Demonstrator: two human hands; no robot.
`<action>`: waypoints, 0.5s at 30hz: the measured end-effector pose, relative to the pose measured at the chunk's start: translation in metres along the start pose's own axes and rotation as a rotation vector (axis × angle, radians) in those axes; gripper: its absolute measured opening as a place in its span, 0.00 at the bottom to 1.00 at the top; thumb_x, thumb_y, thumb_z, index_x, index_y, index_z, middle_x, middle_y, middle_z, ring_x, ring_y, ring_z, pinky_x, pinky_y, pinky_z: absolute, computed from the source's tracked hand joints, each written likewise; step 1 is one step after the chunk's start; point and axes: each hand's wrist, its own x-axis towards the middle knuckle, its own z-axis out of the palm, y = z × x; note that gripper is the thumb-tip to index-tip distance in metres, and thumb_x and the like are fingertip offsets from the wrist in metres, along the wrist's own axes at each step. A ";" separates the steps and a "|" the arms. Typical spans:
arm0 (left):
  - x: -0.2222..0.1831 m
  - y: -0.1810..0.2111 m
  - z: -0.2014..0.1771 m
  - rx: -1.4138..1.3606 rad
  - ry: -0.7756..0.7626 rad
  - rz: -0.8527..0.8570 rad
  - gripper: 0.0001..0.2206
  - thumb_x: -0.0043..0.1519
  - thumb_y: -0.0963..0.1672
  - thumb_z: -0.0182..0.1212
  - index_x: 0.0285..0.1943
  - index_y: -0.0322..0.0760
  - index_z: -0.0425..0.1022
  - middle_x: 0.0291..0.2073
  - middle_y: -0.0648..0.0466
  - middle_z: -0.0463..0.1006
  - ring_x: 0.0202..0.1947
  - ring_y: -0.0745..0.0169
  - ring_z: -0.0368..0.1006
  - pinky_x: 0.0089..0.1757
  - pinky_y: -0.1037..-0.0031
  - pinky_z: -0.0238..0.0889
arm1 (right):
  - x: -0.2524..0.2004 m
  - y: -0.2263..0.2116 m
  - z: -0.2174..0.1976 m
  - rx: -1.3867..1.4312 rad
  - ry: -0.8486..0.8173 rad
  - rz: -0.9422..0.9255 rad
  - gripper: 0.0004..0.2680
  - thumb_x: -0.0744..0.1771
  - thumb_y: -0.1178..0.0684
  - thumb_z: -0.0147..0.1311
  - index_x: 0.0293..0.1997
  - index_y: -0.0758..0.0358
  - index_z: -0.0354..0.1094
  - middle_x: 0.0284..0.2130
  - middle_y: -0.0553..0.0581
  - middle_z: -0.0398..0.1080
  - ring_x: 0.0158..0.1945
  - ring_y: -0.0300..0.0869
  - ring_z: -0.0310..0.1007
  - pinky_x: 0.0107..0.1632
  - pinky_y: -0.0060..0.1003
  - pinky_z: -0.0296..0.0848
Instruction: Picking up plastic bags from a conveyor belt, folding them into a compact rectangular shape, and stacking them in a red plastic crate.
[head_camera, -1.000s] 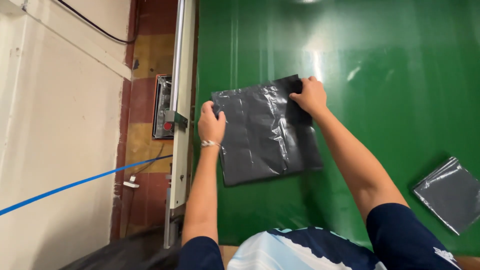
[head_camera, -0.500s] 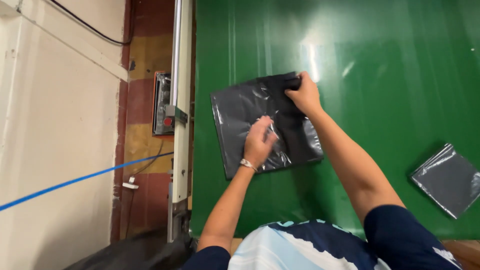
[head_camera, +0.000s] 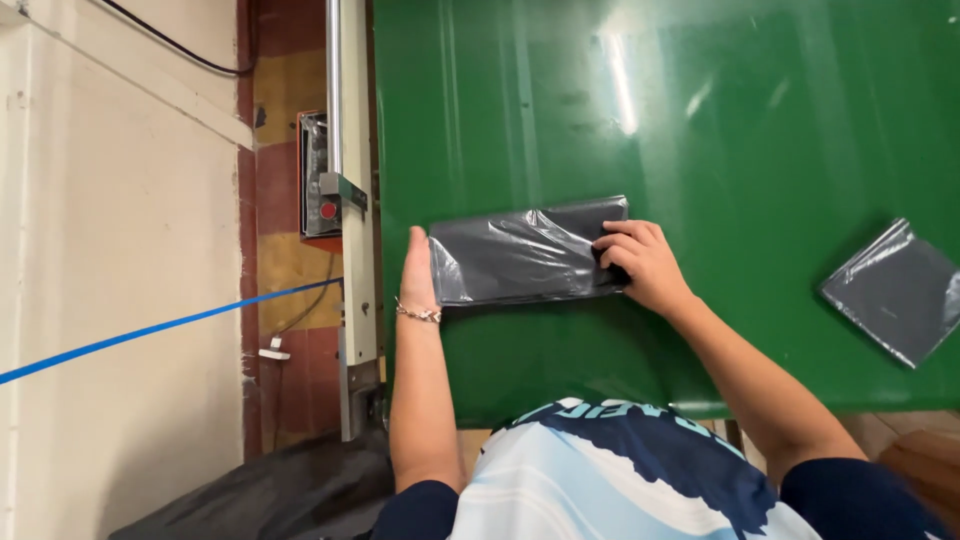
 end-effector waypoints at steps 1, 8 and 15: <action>-0.016 0.009 0.017 0.006 0.000 -0.003 0.27 0.66 0.60 0.53 0.65 0.45 0.72 0.59 0.51 0.75 0.58 0.59 0.72 0.59 0.63 0.64 | -0.003 0.000 -0.002 0.002 0.002 0.006 0.12 0.55 0.60 0.62 0.32 0.48 0.64 0.45 0.42 0.73 0.61 0.41 0.67 0.62 0.44 0.60; -0.074 0.025 0.118 1.255 0.353 0.726 0.25 0.55 0.46 0.69 0.62 0.40 0.69 0.55 0.46 0.73 0.57 0.50 0.70 0.56 0.62 0.62 | 0.035 -0.030 -0.038 0.137 -0.119 -0.014 0.14 0.61 0.37 0.55 0.43 0.51 0.70 0.47 0.51 0.73 0.64 0.50 0.65 0.64 0.52 0.59; -0.101 -0.046 0.179 2.148 -0.068 0.813 0.31 0.62 0.55 0.47 0.74 0.43 0.57 0.75 0.50 0.52 0.77 0.48 0.35 0.65 0.38 0.37 | 0.065 -0.062 0.073 -0.020 -0.145 0.118 0.32 0.66 0.29 0.44 0.71 0.67 0.53 0.66 0.71 0.57 0.72 0.60 0.51 0.71 0.54 0.47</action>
